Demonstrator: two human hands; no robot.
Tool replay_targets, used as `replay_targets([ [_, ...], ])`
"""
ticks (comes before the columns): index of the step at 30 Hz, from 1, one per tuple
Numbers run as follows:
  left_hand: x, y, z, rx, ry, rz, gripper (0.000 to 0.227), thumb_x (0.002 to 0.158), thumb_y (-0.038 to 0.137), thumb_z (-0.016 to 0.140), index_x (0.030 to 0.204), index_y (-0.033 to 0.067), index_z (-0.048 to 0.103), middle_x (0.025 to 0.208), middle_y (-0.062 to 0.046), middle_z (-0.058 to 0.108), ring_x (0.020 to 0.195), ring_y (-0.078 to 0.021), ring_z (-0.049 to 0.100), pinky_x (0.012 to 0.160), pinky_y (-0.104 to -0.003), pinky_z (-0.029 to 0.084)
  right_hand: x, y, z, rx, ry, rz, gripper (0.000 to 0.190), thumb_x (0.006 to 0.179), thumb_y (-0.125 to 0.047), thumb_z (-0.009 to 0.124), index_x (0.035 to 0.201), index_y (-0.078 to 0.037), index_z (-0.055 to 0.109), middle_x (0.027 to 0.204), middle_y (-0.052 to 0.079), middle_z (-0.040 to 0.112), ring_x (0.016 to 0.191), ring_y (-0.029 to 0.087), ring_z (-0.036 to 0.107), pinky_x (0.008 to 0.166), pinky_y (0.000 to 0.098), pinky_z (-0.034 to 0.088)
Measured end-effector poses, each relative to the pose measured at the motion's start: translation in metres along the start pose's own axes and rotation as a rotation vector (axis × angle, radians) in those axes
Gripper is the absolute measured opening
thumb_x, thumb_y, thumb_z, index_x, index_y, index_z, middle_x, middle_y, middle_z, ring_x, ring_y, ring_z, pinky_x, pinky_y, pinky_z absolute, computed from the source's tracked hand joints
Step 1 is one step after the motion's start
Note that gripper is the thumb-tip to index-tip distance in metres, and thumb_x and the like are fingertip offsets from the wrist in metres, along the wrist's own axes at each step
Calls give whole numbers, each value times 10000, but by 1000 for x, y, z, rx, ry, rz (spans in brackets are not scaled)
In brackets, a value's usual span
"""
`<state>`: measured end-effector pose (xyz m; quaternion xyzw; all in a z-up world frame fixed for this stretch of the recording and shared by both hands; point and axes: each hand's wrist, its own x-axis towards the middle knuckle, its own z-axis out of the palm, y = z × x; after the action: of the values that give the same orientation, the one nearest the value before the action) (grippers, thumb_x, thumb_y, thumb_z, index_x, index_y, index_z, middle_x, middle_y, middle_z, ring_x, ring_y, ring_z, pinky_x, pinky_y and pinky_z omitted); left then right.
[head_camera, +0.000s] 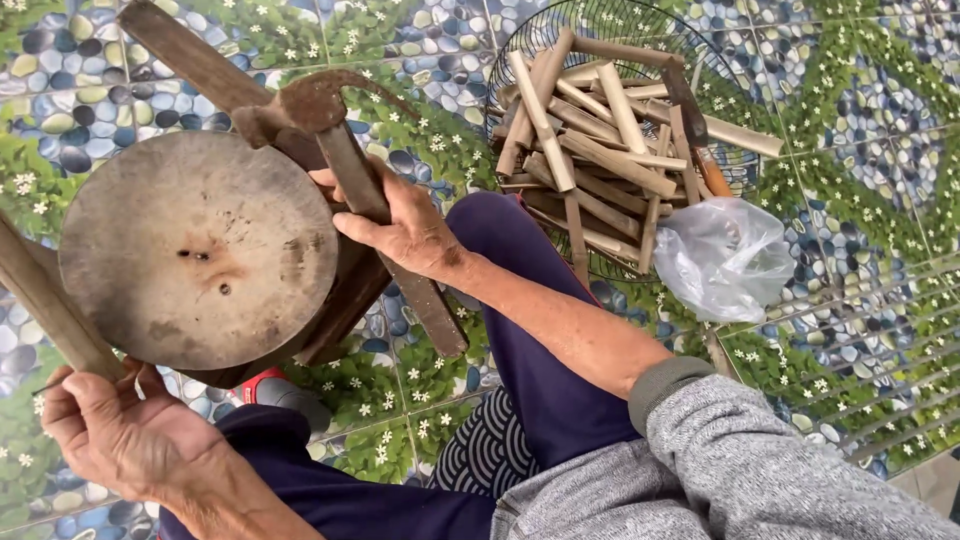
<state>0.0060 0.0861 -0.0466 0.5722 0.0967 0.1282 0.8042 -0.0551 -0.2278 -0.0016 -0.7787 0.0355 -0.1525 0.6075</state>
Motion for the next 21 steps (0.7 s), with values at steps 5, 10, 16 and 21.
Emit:
replay_targets([
  [5, -2, 12, 2, -6, 38, -89, 198, 1013, 263, 782, 1134, 193, 643, 1020, -16, 650, 908, -142, 669, 909, -320, 554, -2, -8, 2, 88, -42, 11, 407, 1035, -346, 650, 1421, -274, 541, 1288, 41, 634, 1265, 220, 648, 1094, 436, 533],
  [10, -5, 10, 13, 36, 62, -56, 264, 981, 308, 827, 1153, 201, 659, 1061, -37, 676, 971, -163, 679, 937, -355, 578, 2, -2, -2, 62, -54, 22, 384, 1037, -372, 639, 1399, -295, 537, 1281, 48, 642, 1256, 240, 668, 1059, 440, 518],
  [16, -13, 14, 27, 66, 98, 241, 124, 1009, 22, 696, 998, 122, 623, 956, 20, 561, 821, -67, 469, 703, -243, 420, 10, 9, 19, 110, -48, 16, 414, 924, -188, 683, 1329, -154, 608, 1297, 4, 684, 1170, 148, 651, 1072, 336, 503],
  [21, -38, 32, 58, 138, 71, 242, 194, 931, 96, 835, 1051, 78, 684, 1043, -124, 696, 972, -191, 669, 945, -361, 543, 13, -11, 14, 141, 57, 9, 214, 954, -84, 752, 1122, -56, 623, 1208, 162, 713, 1135, 303, 719, 995, 434, 580],
])
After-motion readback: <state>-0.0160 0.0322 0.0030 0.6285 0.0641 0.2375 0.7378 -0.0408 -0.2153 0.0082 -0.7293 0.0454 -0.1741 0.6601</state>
